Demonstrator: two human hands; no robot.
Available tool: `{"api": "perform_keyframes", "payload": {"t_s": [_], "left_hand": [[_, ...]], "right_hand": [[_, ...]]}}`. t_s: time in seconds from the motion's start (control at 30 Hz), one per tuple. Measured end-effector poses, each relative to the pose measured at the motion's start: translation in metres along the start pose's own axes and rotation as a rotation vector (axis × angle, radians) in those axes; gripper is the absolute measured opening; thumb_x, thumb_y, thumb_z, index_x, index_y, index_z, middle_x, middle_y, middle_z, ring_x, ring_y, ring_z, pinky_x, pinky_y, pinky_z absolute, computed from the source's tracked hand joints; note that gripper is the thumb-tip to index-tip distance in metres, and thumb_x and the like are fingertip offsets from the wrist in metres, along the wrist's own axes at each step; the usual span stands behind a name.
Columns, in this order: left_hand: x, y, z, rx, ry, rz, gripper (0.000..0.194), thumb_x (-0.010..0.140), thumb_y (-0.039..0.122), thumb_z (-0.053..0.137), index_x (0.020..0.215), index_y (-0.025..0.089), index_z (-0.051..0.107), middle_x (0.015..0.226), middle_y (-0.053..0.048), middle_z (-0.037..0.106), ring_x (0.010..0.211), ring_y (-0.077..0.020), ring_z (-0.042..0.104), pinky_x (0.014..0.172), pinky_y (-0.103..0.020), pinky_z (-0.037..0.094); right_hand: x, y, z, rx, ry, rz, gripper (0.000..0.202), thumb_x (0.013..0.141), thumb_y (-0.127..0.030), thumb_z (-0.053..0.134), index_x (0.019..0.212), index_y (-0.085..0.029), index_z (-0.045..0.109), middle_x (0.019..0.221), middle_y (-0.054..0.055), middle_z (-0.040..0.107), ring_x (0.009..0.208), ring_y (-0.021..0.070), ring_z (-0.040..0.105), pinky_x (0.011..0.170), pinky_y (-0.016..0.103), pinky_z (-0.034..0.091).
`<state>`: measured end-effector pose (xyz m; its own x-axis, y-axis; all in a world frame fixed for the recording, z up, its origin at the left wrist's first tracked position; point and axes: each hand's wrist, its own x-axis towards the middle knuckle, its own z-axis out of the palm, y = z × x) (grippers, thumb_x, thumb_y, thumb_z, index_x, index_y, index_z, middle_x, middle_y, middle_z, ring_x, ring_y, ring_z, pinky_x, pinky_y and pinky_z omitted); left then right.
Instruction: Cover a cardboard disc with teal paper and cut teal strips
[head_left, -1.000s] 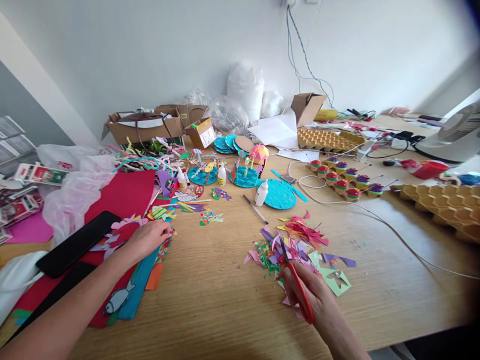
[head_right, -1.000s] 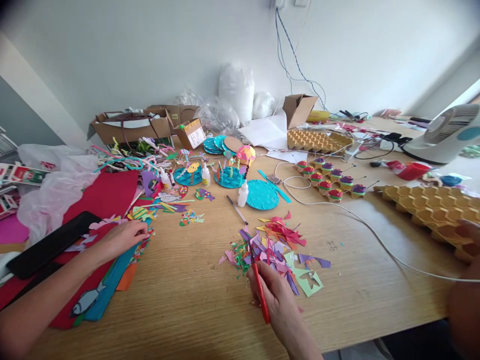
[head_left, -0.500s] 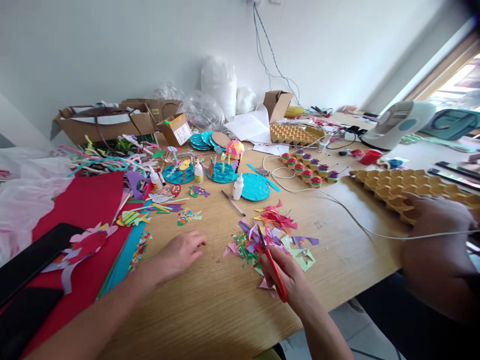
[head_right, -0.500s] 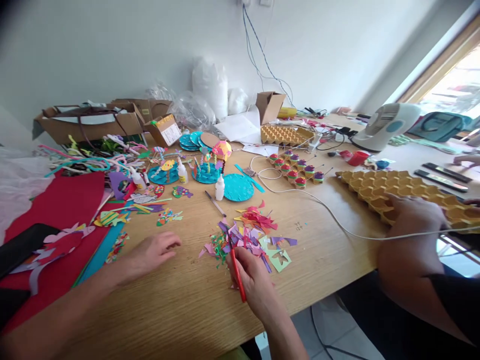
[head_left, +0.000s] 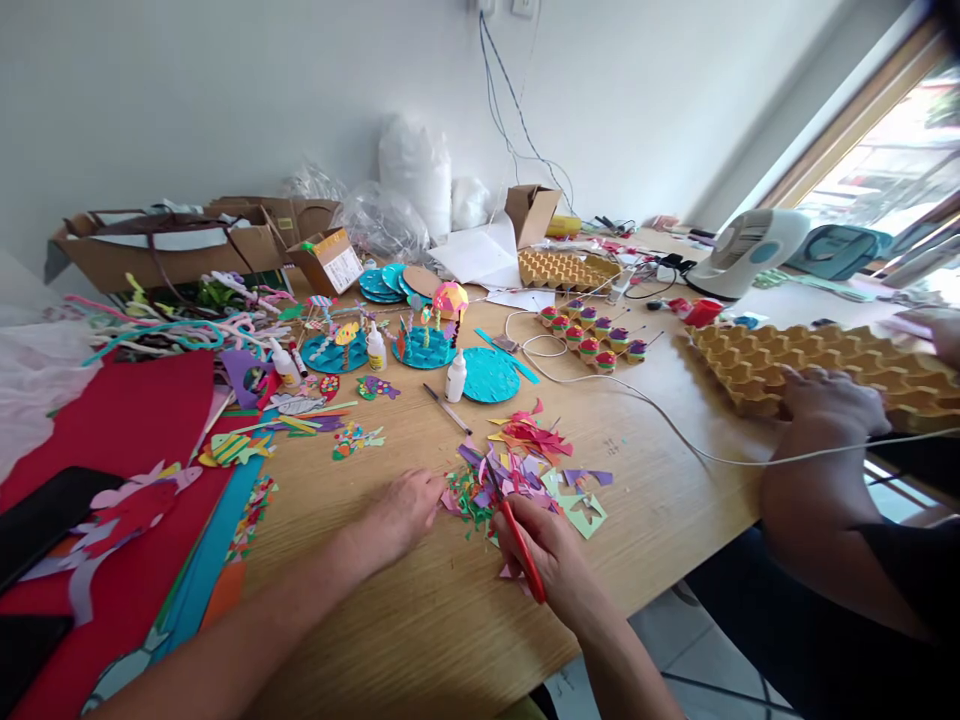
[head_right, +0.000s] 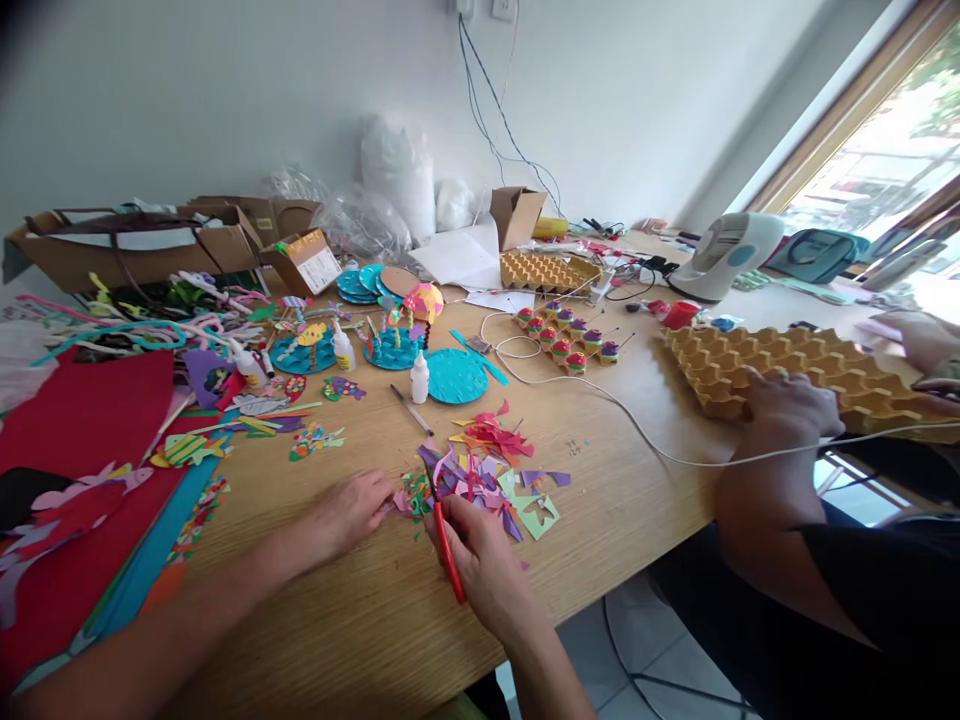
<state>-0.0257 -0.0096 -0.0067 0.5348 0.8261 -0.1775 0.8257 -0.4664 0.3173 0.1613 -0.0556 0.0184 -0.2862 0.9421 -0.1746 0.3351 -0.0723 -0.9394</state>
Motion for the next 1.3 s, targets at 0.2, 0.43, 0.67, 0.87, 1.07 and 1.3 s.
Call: {"api": "perform_keyframes", "payload": {"t_s": [0.2, 0.43, 0.67, 0.87, 1.07, 1.3], "left_hand": [[0.002, -0.003, 0.004, -0.030, -0.012, -0.007, 0.017, 0.085, 0.026, 0.051, 0.097, 0.016, 0.058, 0.099, -0.005, 0.061, 0.086, -0.0182, 0.059, 0.075, -0.039, 0.049], [0.017, 0.018, 0.007, -0.203, 0.017, 0.009, 0.019, 0.084, 0.027, 0.052, 0.098, 0.015, 0.058, 0.098, -0.005, 0.061, 0.084, -0.0181, 0.060, 0.073, -0.039, 0.049], [0.008, 0.029, -0.012, -0.484, 0.140, 0.091, 0.021, 0.077, 0.005, 0.048, 0.082, 0.019, 0.062, 0.084, 0.000, 0.066, 0.080, -0.0121, 0.059, 0.072, -0.021, 0.043], [-0.023, 0.007, -0.025, -0.614, 0.230, -0.060, 0.012, 0.077, 0.018, 0.046, 0.069, 0.018, 0.055, 0.058, 0.005, 0.054, 0.055, -0.0106, 0.050, 0.052, -0.020, 0.037], [-0.058, -0.013, -0.017, -0.640, 0.247, -0.153, 0.019, 0.075, 0.011, 0.038, 0.085, 0.018, 0.053, 0.067, 0.003, 0.056, 0.060, -0.0111, 0.053, 0.056, -0.020, 0.040], [-0.092, -0.020, -0.010, -0.403, 0.253, -0.185, 0.017, 0.078, 0.011, 0.041, 0.076, 0.021, 0.055, 0.074, 0.001, 0.062, 0.070, -0.0141, 0.059, 0.064, -0.021, 0.042]], "right_hand": [[0.002, 0.005, -0.003, -0.023, 0.021, 0.001, 0.031, 0.086, -0.041, 0.039, 0.064, -0.019, 0.039, 0.055, -0.005, 0.039, 0.046, 0.0074, 0.038, 0.041, 0.018, 0.029], [0.006, 0.008, -0.009, -0.039, 0.128, 0.019, 0.031, 0.085, -0.041, 0.037, 0.064, -0.019, 0.041, 0.051, -0.005, 0.042, 0.046, 0.0086, 0.041, 0.043, 0.019, 0.031], [0.012, 0.011, -0.017, -0.101, 0.216, -0.020, 0.038, 0.083, -0.049, 0.037, 0.060, -0.019, 0.039, 0.047, -0.005, 0.039, 0.042, 0.0079, 0.036, 0.041, 0.020, 0.028], [0.016, 0.004, 0.002, -0.072, -0.052, 0.123, 0.033, 0.081, -0.047, 0.037, 0.063, -0.019, 0.041, 0.048, -0.005, 0.043, 0.040, 0.0084, 0.039, 0.038, 0.019, 0.027], [0.018, -0.006, 0.029, -0.777, -0.104, 0.091, 0.029, 0.079, -0.031, 0.039, 0.065, -0.017, 0.059, 0.064, 0.006, 0.064, 0.057, 0.0170, 0.056, 0.047, 0.024, 0.027], [0.013, -0.015, 0.050, -1.034, -0.233, 0.102, 0.032, 0.074, -0.033, 0.042, 0.073, -0.017, 0.071, 0.076, 0.014, 0.070, 0.071, 0.0270, 0.065, 0.053, 0.027, 0.038]]}}
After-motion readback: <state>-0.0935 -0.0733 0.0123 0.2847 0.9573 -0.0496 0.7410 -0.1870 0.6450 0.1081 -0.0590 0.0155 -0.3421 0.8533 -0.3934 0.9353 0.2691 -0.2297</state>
